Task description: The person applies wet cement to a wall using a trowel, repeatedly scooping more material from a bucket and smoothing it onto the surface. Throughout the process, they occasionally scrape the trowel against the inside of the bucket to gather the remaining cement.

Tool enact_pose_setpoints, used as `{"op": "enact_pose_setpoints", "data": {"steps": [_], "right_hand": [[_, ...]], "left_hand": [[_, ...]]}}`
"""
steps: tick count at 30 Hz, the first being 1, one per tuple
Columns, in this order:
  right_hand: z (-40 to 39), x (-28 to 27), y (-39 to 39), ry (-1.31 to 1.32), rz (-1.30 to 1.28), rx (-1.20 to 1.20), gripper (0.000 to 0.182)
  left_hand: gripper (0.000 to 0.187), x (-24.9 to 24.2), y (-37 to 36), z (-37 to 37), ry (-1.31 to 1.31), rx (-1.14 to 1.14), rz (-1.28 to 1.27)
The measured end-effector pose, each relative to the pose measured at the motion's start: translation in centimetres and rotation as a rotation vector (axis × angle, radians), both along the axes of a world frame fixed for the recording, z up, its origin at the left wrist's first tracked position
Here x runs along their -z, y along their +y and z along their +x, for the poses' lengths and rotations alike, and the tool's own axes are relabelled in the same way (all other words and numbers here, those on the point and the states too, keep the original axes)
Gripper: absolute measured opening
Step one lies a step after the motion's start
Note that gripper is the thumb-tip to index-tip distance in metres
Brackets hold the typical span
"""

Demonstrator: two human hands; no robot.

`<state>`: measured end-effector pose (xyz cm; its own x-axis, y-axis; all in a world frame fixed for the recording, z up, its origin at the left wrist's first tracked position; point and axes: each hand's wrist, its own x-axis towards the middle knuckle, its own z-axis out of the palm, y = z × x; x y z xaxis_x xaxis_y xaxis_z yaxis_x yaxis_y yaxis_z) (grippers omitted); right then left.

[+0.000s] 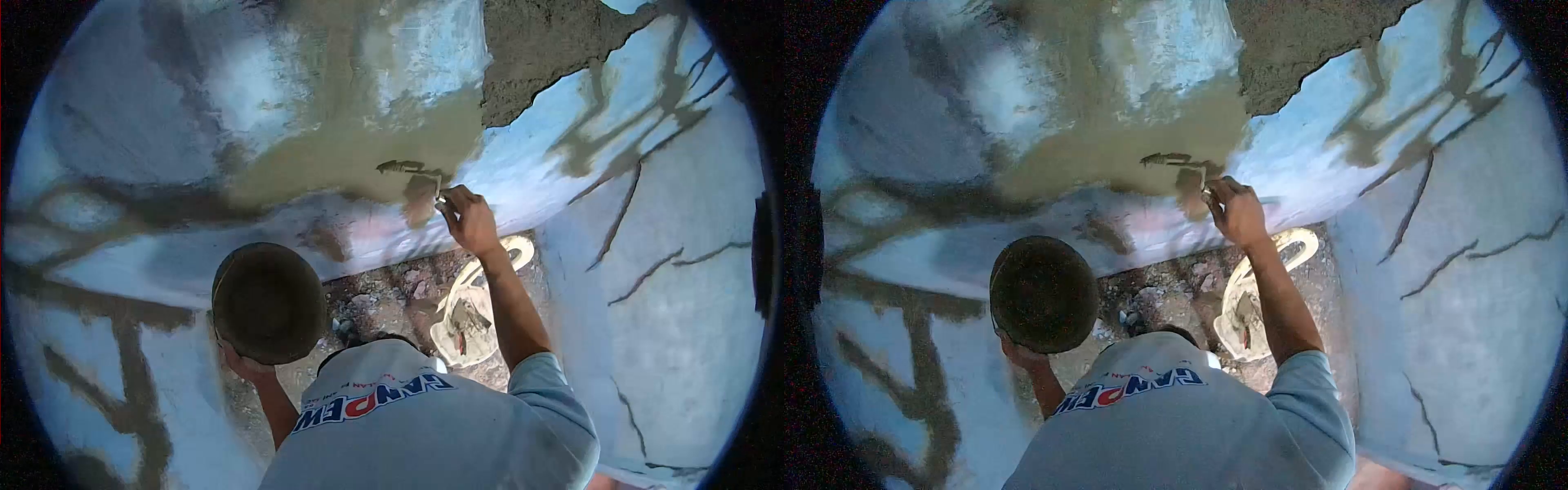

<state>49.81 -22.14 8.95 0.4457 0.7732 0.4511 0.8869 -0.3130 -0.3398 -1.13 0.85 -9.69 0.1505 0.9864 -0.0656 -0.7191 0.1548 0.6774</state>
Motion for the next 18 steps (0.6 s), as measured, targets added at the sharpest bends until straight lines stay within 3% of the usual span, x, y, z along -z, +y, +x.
{"op": "enact_pose_setpoints", "data": {"steps": [3,4,6,8,11,12,14,16,18], "right_hand": [[0.5,-2.7,0.0,-0.011,0.019,0.01,0.025],[0.7,-4.5,0.0,0.003,-0.091,0.05,0.026],[1.3,-6.8,-0.1,0.019,-0.021,0.011,0.027],[2.8,-8.9,-0.8,0.015,-0.128,0.047,0.03],[6.0,-10.8,-2.5,0.115,-0.193,0.053,0.03],[6.8,-11.3,-3.2,0.18,-0.209,0.073,0.029],[7.9,-11.7,-5.0,0.259,-0.066,0.015,0.022],[6.6,-14.1,-6.6,0.318,-0.158,0.188,0.027],[6.9,-12.1,-8.5,0.228,-0.056,0.166,0.026]], "left_hand": [[0.058,0.3,1.7,0.3,0.006,0.041,0.057],[0.061,0.3,2.0,0.2,0.017,0.072,0.084],[0.06,2.3,2.8,-1.0,0.181,-0.015,0.067],[0.059,2.0,3.8,-0.8,0.274,-0.033,0.053],[0.059,0.1,4.1,-0.7,0.252,0.042,0.027],[0.06,2.3,4.8,-1.6,0.2,0.067,0.023],[0.062,2.8,5.3,-1.5,0.225,0.053,0.125],[0.064,-0.1,4.0,0.3,0.286,0.017,0.249],[0.074,-3.2,2.8,1.7,0.178,0.078,0.19]]}}
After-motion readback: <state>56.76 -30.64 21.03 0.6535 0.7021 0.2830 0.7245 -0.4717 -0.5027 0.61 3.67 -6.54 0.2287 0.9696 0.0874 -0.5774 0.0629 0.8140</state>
